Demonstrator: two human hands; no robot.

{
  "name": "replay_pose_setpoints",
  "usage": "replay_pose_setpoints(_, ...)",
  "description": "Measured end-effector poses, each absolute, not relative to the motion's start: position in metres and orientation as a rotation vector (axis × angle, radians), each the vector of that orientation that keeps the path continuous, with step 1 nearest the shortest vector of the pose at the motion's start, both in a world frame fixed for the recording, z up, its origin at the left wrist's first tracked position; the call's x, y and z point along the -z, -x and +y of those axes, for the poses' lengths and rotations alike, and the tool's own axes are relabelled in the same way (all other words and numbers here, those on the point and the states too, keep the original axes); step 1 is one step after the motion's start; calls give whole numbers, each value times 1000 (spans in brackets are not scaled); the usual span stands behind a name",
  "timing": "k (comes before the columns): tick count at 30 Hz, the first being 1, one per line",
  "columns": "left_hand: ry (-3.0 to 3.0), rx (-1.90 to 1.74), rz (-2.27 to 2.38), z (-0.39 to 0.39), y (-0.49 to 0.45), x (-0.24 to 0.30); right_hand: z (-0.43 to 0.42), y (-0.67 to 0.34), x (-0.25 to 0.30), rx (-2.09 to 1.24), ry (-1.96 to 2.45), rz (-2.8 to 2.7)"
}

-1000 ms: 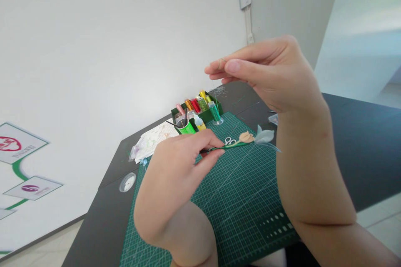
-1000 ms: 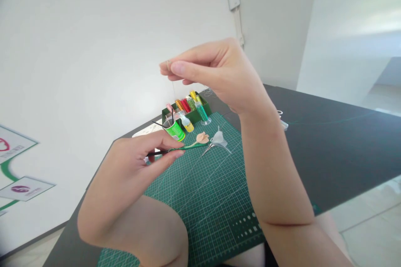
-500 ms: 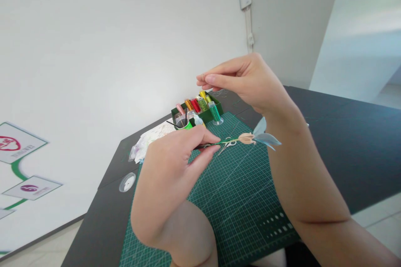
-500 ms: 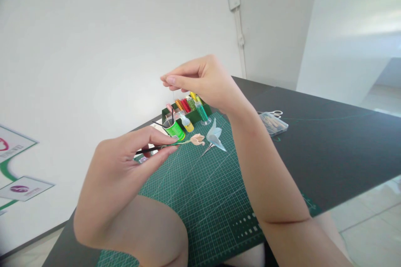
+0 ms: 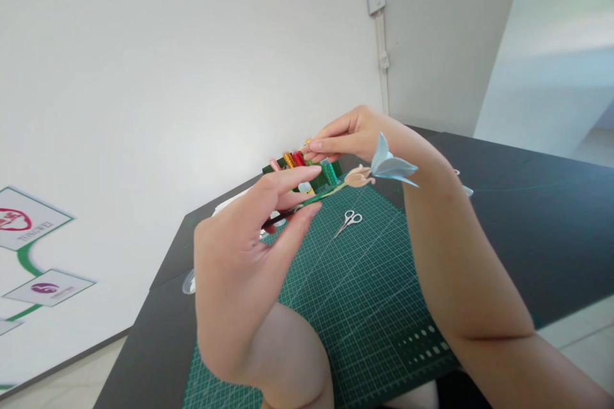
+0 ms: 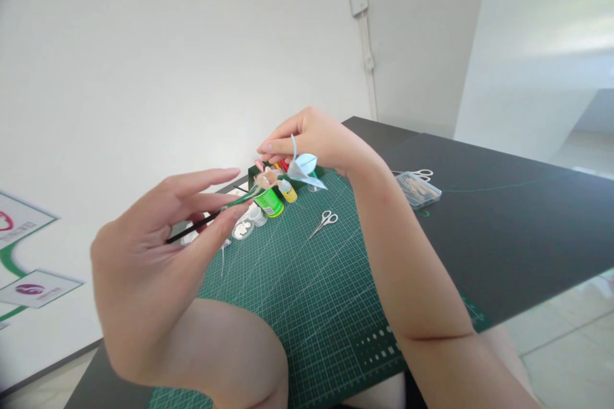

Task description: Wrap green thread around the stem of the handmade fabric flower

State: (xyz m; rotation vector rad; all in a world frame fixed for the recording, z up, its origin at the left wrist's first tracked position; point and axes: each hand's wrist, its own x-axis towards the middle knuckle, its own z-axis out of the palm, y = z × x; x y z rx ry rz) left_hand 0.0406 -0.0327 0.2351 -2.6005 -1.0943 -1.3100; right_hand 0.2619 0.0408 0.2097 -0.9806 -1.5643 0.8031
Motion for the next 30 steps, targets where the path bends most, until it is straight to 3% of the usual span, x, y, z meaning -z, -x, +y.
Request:
replay_pose_setpoints(6,2488,1380,-1119,-29,-44,-234,41,-262,-209,-930,893,-1640)
replay_pose_setpoints(12,2353,1610,-1151,-35,-50,-235,61,-258,-203,-904,763,-1319)
replay_pose_setpoints(18,1743,2238,-876,-22,-63,-234,71,-263,-198,-1073,917,-1313)
replay_pose_setpoints(25,1687,2370,-793,-9,-55,-237,102,-280,-172,-508,1547,-1153)
replay_pose_setpoints(30,1661,2326,-869,-7,-52,-237,130,-300,-139,-331,1709,-928)
